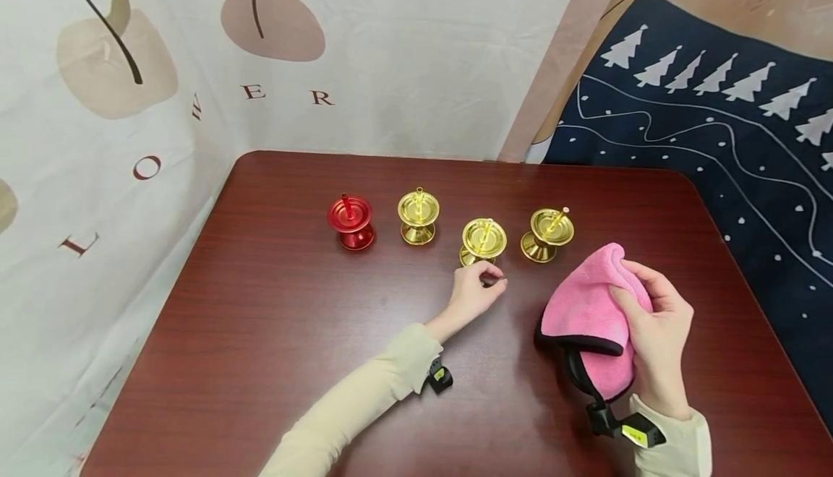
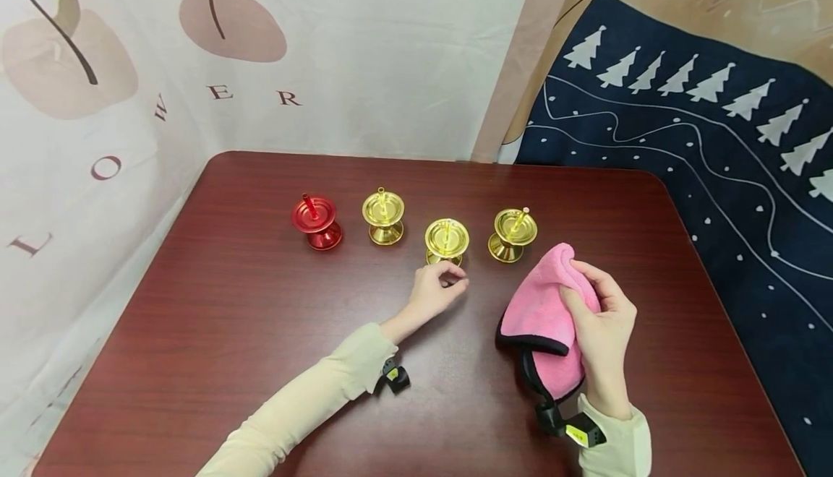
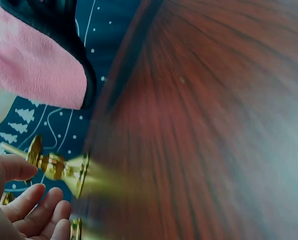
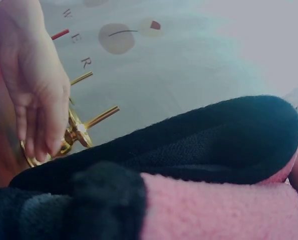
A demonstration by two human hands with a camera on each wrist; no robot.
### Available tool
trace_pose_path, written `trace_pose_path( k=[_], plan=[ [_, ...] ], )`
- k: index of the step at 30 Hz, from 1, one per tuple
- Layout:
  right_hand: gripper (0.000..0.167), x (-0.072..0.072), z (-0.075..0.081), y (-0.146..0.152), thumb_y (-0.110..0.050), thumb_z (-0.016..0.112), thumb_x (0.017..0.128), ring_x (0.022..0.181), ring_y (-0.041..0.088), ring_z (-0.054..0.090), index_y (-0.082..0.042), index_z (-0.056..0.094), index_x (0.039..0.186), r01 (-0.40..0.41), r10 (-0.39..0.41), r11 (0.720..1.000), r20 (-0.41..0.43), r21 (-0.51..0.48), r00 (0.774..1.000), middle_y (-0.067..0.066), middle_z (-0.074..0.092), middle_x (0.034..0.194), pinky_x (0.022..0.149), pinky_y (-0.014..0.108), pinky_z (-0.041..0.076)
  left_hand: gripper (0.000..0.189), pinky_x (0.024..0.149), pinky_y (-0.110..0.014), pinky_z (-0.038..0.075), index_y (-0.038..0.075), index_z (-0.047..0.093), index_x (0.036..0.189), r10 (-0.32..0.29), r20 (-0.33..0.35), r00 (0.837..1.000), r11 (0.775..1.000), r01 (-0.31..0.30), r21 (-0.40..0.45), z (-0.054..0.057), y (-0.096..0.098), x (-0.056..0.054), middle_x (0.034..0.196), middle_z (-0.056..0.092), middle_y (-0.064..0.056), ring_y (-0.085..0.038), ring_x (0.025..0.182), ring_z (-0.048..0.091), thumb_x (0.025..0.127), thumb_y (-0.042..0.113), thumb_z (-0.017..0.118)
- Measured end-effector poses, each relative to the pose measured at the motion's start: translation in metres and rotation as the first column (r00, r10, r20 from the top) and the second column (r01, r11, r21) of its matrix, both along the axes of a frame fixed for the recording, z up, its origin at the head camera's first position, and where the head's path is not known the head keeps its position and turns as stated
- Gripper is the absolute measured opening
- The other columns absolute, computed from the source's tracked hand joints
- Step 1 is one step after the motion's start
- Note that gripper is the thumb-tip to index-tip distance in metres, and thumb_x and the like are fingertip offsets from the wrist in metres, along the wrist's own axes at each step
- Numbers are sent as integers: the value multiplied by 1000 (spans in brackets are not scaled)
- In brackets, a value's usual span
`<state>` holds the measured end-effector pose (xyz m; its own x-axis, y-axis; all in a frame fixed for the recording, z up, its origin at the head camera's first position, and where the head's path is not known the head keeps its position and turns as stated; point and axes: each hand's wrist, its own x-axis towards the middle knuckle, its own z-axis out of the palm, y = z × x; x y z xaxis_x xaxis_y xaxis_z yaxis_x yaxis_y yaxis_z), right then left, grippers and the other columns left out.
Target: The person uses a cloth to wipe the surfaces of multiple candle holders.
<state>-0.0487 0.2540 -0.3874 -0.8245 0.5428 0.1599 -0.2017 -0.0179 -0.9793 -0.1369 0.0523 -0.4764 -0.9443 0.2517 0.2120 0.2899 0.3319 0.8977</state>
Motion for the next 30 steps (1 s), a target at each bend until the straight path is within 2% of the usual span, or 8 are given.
trace_pose_path(
  k=[4, 7, 12, 17, 20, 24, 30],
  plan=[
    [30, -2, -2, -2, 11, 68, 75, 72, 14, 61, 10, 63, 104, -9, 8, 1000, -51, -16, 999, 7, 69, 85, 63, 18, 50, 4, 57, -14, 46, 1, 67, 75, 81, 25, 996, 997, -81, 2, -4, -10, -3, 68, 68, -8, -11, 59, 62, 73, 4, 70],
    [26, -6, -3, -4, 16, 66, 74, 67, 13, 61, 10, 62, 99, -17, 13, 999, -98, -49, 995, 7, 67, 80, 59, 18, 51, 7, 54, -14, 45, 2, 65, 74, 151, 55, 987, 988, -152, 6, -4, -17, -7, 66, 66, -7, -8, 56, 59, 72, 4, 72],
    [26, -11, -6, -8, 21, 63, 72, 63, 10, 61, 6, 62, 94, -53, 47, 998, -138, -37, 989, 5, 66, 76, 56, 18, 51, 17, 56, -17, 46, 1, 61, 81, 231, 85, 969, 972, -234, 23, -3, -25, -15, 73, 66, -9, -13, 59, 59, 70, 4, 74],
    [27, -13, -7, -11, 22, 62, 73, 63, 10, 61, 4, 62, 93, -82, 77, 996, -147, -26, 986, 4, 67, 77, 55, 18, 51, 32, 70, -26, 48, 0, 59, 96, 242, 112, 964, 970, -244, 12, 0, -27, -23, 90, 63, -13, -24, 74, 62, 70, 7, 76],
    [26, -13, -8, -13, 21, 61, 74, 63, 10, 61, 4, 61, 93, -94, 90, 995, -142, -26, 986, 5, 67, 77, 54, 18, 51, 41, 77, -32, 46, 0, 59, 104, 241, 121, 963, 970, -242, -5, 3, -26, -26, 98, 61, -14, -26, 83, 61, 68, 9, 78],
    [26, -13, -8, -15, 21, 61, 75, 61, 9, 60, 4, 61, 94, -112, 112, 994, -117, 0, 987, 4, 67, 77, 53, 18, 50, 47, 83, -33, 45, -1, 60, 108, 244, 127, 962, 970, -242, -29, 4, -24, -30, 101, 60, -12, -25, 90, 61, 66, 9, 80],
    [25, -12, -7, -17, 19, 62, 75, 60, 9, 60, 4, 61, 94, -117, 117, 993, -79, 3, 990, 4, 67, 76, 52, 18, 50, 47, 89, -37, 39, -2, 61, 107, 246, 120, 962, 967, -236, -96, -1, -20, -36, 100, 60, -12, -27, 96, 55, 65, 8, 81]
  ],
)
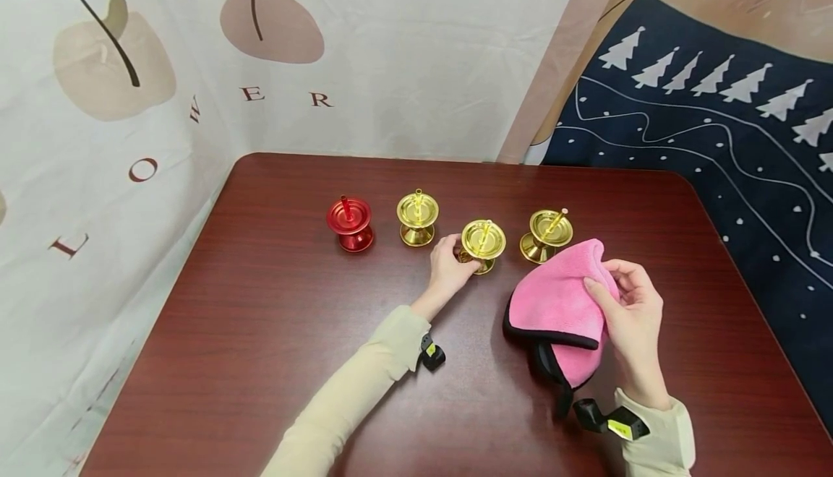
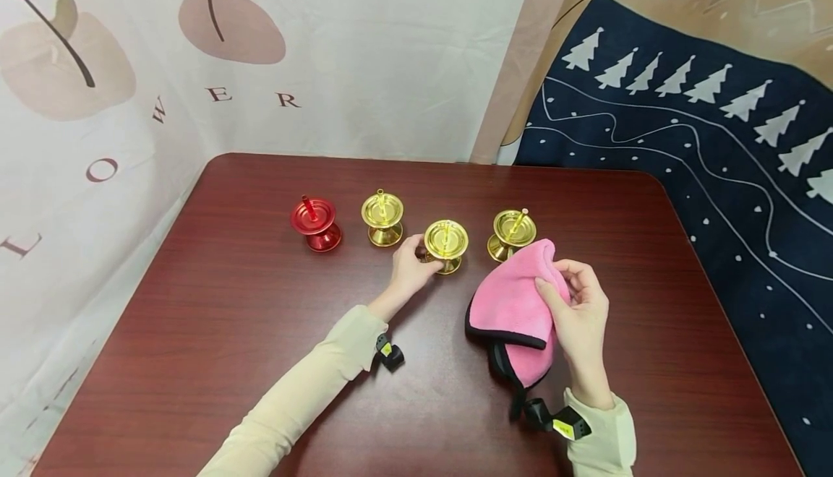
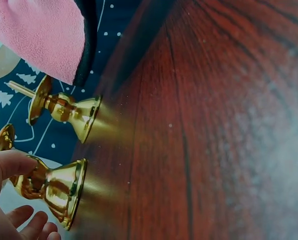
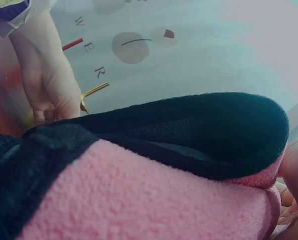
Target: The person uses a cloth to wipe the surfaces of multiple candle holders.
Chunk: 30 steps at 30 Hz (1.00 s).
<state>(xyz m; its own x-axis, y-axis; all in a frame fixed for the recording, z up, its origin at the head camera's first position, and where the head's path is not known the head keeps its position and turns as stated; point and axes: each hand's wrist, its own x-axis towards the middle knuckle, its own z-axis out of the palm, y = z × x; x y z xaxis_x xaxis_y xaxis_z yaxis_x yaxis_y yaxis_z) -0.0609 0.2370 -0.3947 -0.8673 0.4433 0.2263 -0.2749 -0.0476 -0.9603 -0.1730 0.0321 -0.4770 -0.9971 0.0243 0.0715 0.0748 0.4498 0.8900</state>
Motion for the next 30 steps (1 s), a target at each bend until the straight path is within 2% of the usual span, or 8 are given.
trace_pose_path(
  k=[6, 15, 25, 30],
  plan=[
    [25, 0, 1, 0, 19, 62, 75, 60, 9, 61, 4, 61, 95, 4, -4, 1000, 8, 20, 1000, 3, 67, 77, 53, 18, 50, 42, 91, -40, 37, -3, 63, 101, -21, -30, 999, 997, 19, -74, -4, 3, -3, 100, 61, -13, -29, 101, 52, 65, 10, 80],
    [26, 0, 0, -1, 21, 61, 74, 60, 9, 60, 4, 61, 94, -3, 3, 1000, -5, 7, 1000, 3, 67, 76, 52, 18, 50, 35, 90, -37, 37, 0, 67, 94, -21, -42, 999, 994, 17, -109, -8, 5, -5, 101, 61, -11, -27, 99, 50, 65, 12, 81],
    [27, -2, -3, -6, 21, 62, 74, 61, 8, 59, 2, 61, 95, -14, 14, 999, 14, 39, 1000, 2, 67, 76, 52, 17, 48, 35, 88, -38, 38, 1, 69, 96, -30, -65, 997, 995, 24, -94, -9, 3, -4, 99, 63, -11, -27, 98, 52, 65, 13, 81],
    [28, -4, -3, -9, 21, 60, 76, 62, 8, 60, -1, 61, 95, -30, 30, 1000, 1, 4, 1000, 1, 67, 77, 52, 17, 48, 36, 86, -38, 39, 1, 68, 96, -47, -108, 993, 995, 37, -93, -10, 1, -3, 96, 65, -11, -27, 95, 53, 65, 14, 80]
  ],
)
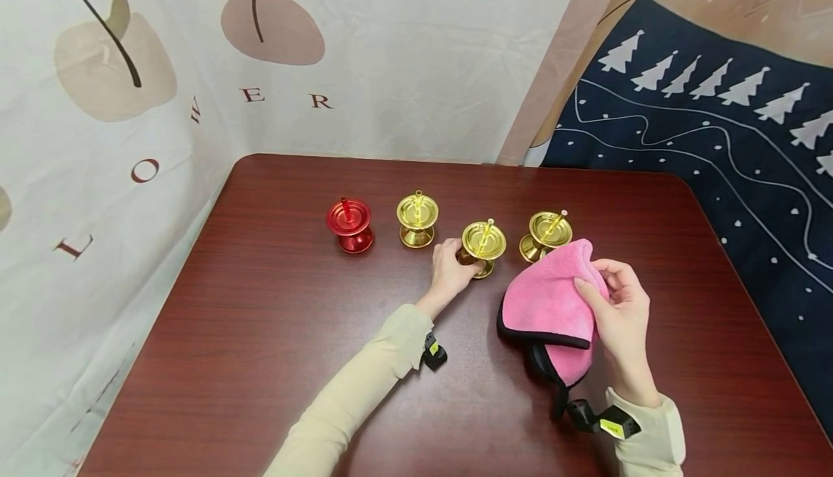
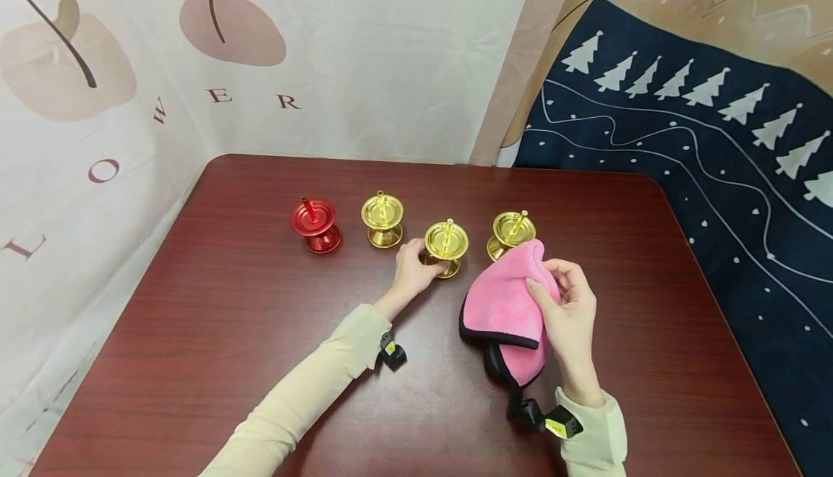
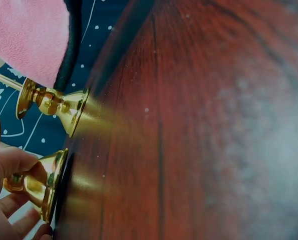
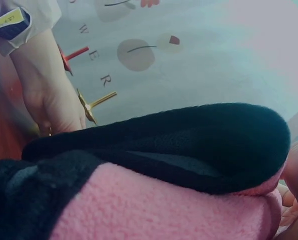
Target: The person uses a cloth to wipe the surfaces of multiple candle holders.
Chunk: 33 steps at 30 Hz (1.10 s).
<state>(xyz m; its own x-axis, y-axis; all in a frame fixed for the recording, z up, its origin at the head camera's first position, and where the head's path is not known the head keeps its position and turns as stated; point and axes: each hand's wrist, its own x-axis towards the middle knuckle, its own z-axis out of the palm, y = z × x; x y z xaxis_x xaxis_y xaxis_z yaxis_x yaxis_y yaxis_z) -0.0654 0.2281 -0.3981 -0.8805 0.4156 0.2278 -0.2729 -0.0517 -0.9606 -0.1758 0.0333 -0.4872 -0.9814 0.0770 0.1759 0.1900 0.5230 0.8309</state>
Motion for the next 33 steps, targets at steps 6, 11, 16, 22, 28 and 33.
trace_pose_path(
  k=[6, 11, 16, 22, 28, 33],
  plan=[
    [28, -4, 0, -7, 19, 58, 79, 61, 8, 61, -4, 59, 94, -16, 16, 999, 5, -46, 1000, 1, 67, 78, 52, 19, 49, 28, 77, -36, 40, 5, 65, 86, 4, 21, 1000, 1000, -4, 16, 1, -5, 3, 79, 63, -7, -24, 87, 54, 64, 14, 80],
    [27, -8, 2, -15, 17, 59, 79, 62, 8, 61, -5, 58, 95, -31, 32, 998, 11, -46, 999, 2, 67, 78, 53, 19, 49, 28, 70, -34, 41, 7, 61, 77, -6, -11, 1000, 999, 6, 37, 6, -11, 7, 76, 63, -5, -23, 79, 56, 60, 13, 81],
    [27, -17, 2, -24, 15, 61, 79, 63, 7, 60, -7, 58, 95, -45, 45, 999, 27, -2, 999, 0, 66, 78, 54, 19, 49, 28, 68, -34, 43, 8, 60, 78, -23, -48, 999, 999, 25, 38, 13, -18, 11, 80, 66, -5, -24, 76, 58, 60, 12, 81],
    [27, -28, 4, -33, 14, 59, 81, 64, 7, 61, -10, 57, 95, -75, 76, 997, 68, -12, 995, -1, 66, 78, 55, 19, 51, 28, 71, -35, 44, 7, 61, 80, -33, -72, 997, 997, 37, 62, 26, -26, 16, 85, 66, -6, -24, 83, 57, 60, 10, 81],
    [26, -37, 7, -39, 9, 58, 85, 67, 7, 62, -14, 55, 97, -118, 133, 987, 141, -109, 981, -4, 67, 81, 59, 20, 52, 30, 74, -37, 44, 7, 61, 80, -28, -125, 992, 998, 35, 52, 36, -35, 19, 83, 64, -6, -23, 85, 55, 58, 10, 81],
    [40, -39, 9, -47, 12, 57, 84, 80, 9, 63, -11, 53, 117, -166, 179, 979, 112, -118, 977, -3, 66, 96, 68, 21, 53, 31, 73, -38, 44, 7, 59, 79, -33, -173, 984, 998, 43, 53, 44, -42, 21, 82, 62, -7, -24, 87, 54, 57, 9, 81]
  ],
)
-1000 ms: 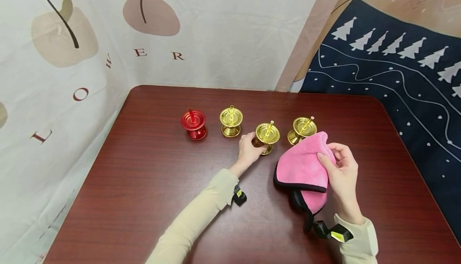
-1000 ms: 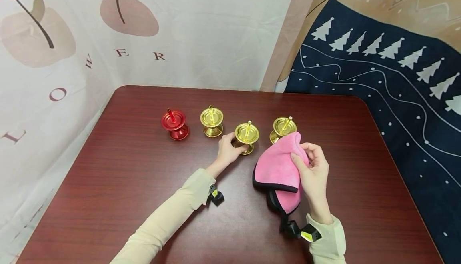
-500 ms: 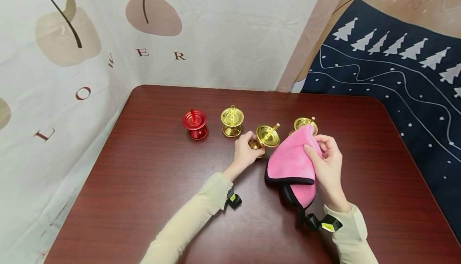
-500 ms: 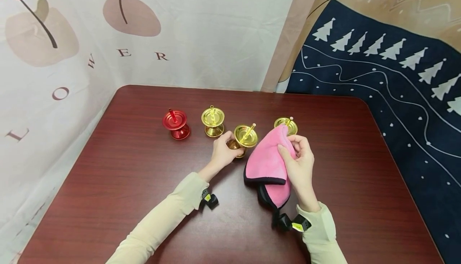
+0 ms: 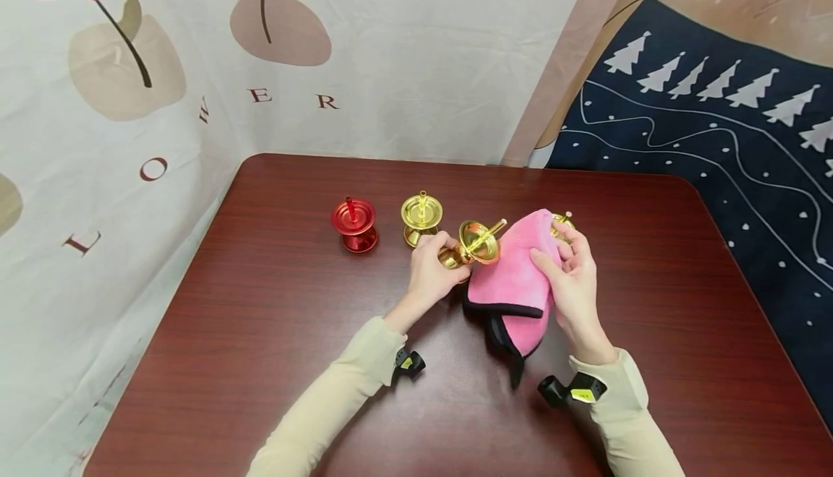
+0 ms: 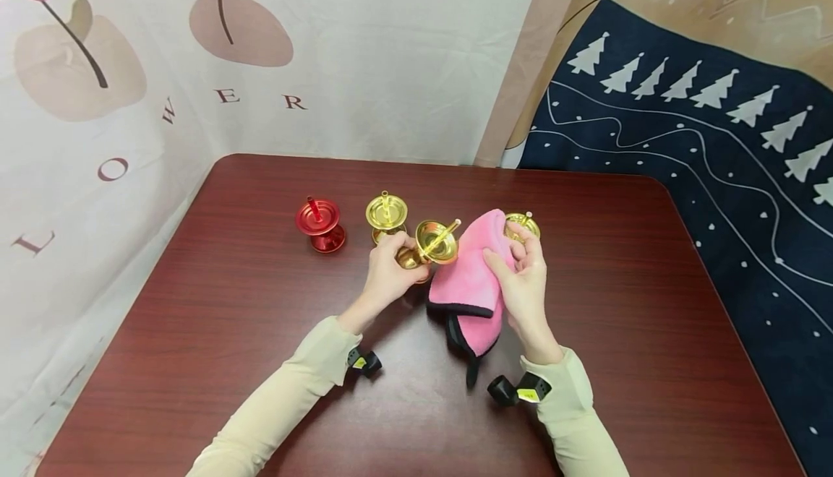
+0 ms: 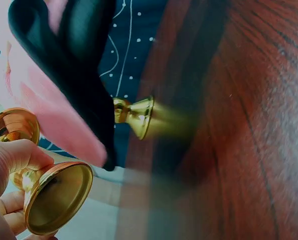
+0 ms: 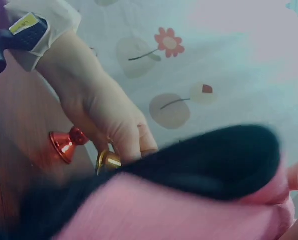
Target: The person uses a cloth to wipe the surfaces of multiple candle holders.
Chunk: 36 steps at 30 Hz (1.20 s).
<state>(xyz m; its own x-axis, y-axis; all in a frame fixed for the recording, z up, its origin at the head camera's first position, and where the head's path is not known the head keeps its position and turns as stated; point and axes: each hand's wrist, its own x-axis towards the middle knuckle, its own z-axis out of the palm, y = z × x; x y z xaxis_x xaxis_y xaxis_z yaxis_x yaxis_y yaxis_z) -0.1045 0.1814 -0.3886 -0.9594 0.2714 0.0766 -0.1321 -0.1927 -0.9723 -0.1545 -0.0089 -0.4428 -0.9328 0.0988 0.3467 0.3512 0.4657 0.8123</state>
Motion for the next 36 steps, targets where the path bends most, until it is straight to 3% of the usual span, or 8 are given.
trace_pose_path(
  k=[2, 8, 12, 19, 23, 25, 30, 36],
  plan=[
    [45, -1, -1, -4, 15, 57, 82, 84, 9, 62, -8, 54, 121, -9, 10, 1000, -51, 20, 999, -2, 64, 98, 71, 21, 53, 31, 72, -37, 44, 7, 59, 78, -4, -22, 1000, 1000, 3, -5, 2, -2, 1, 82, 62, -6, -23, 87, 54, 57, 9, 81],
    [44, -3, -8, -19, 24, 54, 73, 81, 7, 57, -12, 62, 96, 9, -3, 1000, -213, 25, 977, -3, 61, 89, 70, 16, 49, 29, 68, -33, 44, 7, 59, 77, -22, -55, 998, 1000, 22, 8, 10, -7, 5, 80, 64, -4, -21, 82, 53, 56, 10, 80],
    [45, -3, -11, -24, 26, 52, 71, 76, 6, 52, -14, 60, 91, -9, 10, 1000, -296, 5, 955, -4, 57, 82, 67, 15, 44, 29, 68, -35, 43, 6, 60, 78, -13, -51, 999, 1000, 14, 26, 19, -10, 8, 81, 64, -5, -23, 82, 53, 57, 10, 80],
    [42, 2, -6, -26, 21, 58, 73, 88, 9, 57, -12, 63, 98, -90, 126, 989, -340, 119, 932, -2, 65, 99, 75, 17, 47, 28, 69, -40, 43, 6, 59, 78, -11, -105, 994, 1000, 12, 11, 31, -12, 9, 80, 63, -6, -25, 84, 52, 58, 10, 79],
    [31, 2, -3, -27, 9, 51, 87, 110, 16, 55, -12, 68, 102, -165, 204, 977, -383, 134, 901, 1, 63, 115, 93, 24, 41, 30, 71, -41, 42, 5, 58, 78, 2, -154, 988, 1000, -3, -2, 34, -10, 10, 79, 63, -6, -25, 85, 51, 59, 10, 80],
    [30, 2, -3, -27, 4, 47, 91, 117, 18, 52, -14, 70, 100, -166, 196, 980, -386, 110, 902, 2, 63, 117, 98, 25, 38, 29, 72, -40, 41, 5, 57, 77, 9, -179, 984, 1000, -10, -5, 36, -9, 11, 78, 63, -6, -24, 84, 51, 59, 10, 80],
    [28, -1, -5, -29, 7, 54, 87, 116, 19, 52, -14, 70, 95, -100, 117, 993, -376, 64, 919, 2, 64, 114, 95, 24, 41, 28, 71, -39, 41, 6, 58, 77, 10, -216, 976, 1000, -15, -20, 40, -6, 13, 77, 61, -6, -24, 83, 51, 58, 9, 78],
    [31, -2, -5, -25, 12, 63, 79, 109, 17, 55, -11, 66, 99, -153, 181, 983, -405, 101, 896, 5, 62, 116, 86, 22, 46, 27, 71, -39, 42, 6, 59, 78, 24, -214, 977, 1000, -27, -9, 43, -8, 12, 79, 61, -6, -24, 85, 51, 58, 8, 76]
  ],
)
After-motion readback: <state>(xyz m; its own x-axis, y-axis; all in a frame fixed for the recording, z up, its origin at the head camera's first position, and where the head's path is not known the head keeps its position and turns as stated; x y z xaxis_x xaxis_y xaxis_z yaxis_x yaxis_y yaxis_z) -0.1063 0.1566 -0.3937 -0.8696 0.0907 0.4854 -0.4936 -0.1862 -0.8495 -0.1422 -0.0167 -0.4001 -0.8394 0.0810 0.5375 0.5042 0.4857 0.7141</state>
